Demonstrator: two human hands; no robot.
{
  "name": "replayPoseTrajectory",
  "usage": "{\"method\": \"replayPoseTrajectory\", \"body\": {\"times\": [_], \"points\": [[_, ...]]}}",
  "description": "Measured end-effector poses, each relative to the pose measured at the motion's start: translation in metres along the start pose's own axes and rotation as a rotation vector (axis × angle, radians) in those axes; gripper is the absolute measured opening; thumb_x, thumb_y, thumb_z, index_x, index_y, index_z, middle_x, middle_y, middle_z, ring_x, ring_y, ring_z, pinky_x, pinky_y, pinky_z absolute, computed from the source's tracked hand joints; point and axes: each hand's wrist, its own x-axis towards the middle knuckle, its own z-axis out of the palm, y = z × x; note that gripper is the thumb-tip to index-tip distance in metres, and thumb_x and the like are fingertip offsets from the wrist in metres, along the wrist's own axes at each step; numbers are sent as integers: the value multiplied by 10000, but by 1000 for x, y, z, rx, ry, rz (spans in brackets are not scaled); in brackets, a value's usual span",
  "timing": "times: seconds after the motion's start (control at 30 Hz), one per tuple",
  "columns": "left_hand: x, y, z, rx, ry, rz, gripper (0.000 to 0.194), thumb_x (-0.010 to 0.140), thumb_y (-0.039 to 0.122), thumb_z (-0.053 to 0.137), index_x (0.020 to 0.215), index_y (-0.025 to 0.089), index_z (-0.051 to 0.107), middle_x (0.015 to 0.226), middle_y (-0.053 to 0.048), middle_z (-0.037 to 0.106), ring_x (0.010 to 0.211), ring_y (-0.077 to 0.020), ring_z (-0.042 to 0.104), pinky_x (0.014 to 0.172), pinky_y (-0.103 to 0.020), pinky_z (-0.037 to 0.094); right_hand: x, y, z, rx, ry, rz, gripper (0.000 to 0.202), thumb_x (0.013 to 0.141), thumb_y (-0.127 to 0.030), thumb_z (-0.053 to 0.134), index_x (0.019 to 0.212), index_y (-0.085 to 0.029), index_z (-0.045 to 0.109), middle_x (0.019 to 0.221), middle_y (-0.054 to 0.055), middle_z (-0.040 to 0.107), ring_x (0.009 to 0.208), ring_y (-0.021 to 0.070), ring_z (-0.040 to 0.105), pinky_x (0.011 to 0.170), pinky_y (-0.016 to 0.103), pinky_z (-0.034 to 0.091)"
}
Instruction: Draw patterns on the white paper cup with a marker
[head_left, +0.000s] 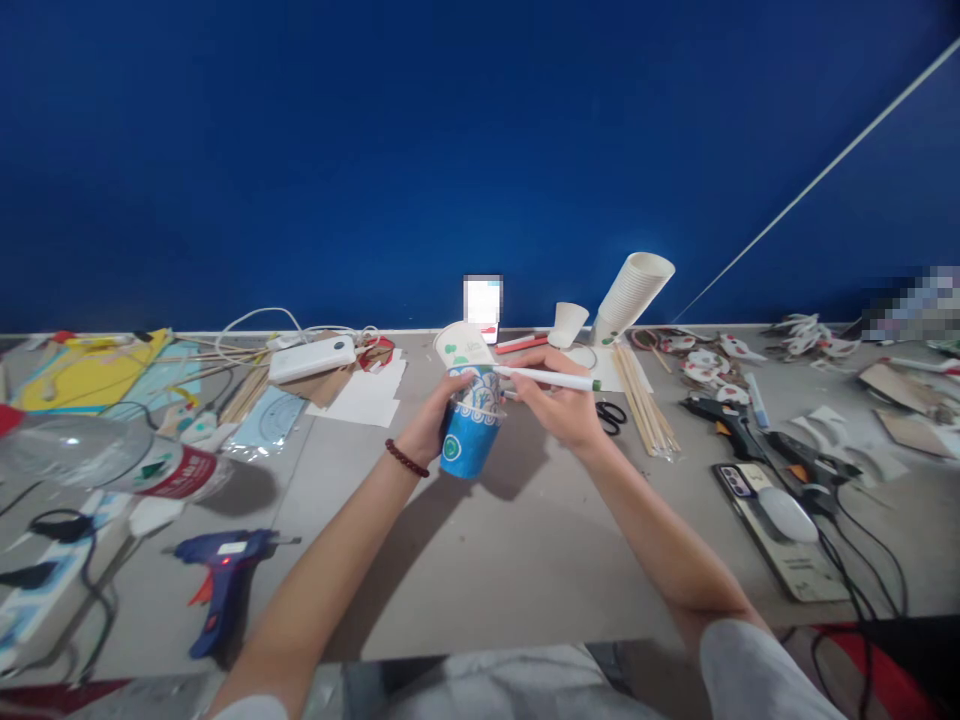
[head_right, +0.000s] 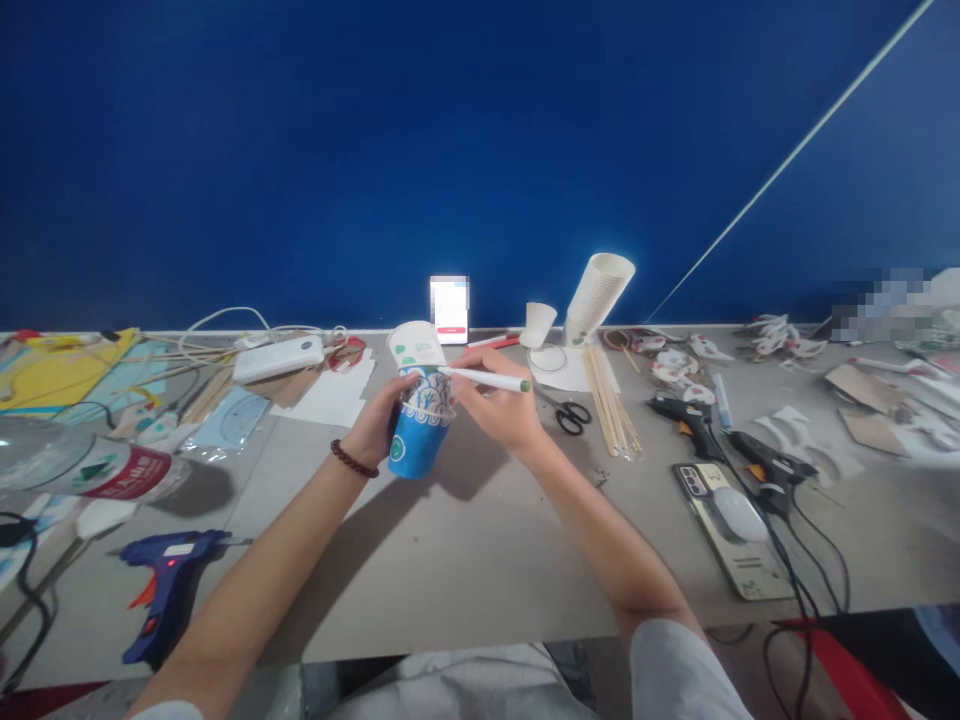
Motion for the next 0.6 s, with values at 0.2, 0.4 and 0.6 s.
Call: {"method": "replayPoseTrajectory", "body": {"times": [0.2,0.4,0.6], "points": [[0,0,0,-11,2,-8,359,754,304,734,1066,151,643,888,-80,764,800,-247,741,718,-341,600,0,-2,0,2,3,19,88,823,-276,684,872,-207,710,869,31,723,710,159,699,545,282,616],[1,0,-1,-25,2,3,335,757,285,748,1051,153,659,827,-50,753,750,-221,730,690,-320,593,-1,-1,1,1,-13,16,86,835,-261,668,886,-203,706,862,27,722,703,152,696,566,292,620],[4,-2,-2,0,-27,23,377,737,306,775,1060,148,663,872,-74,764,804,-248,740,723,-339,600,-2,5,3,-9,-20,7,97,837,-264,672,907,-206,705,885,29,731,748,162,701,643,329,636]]}}
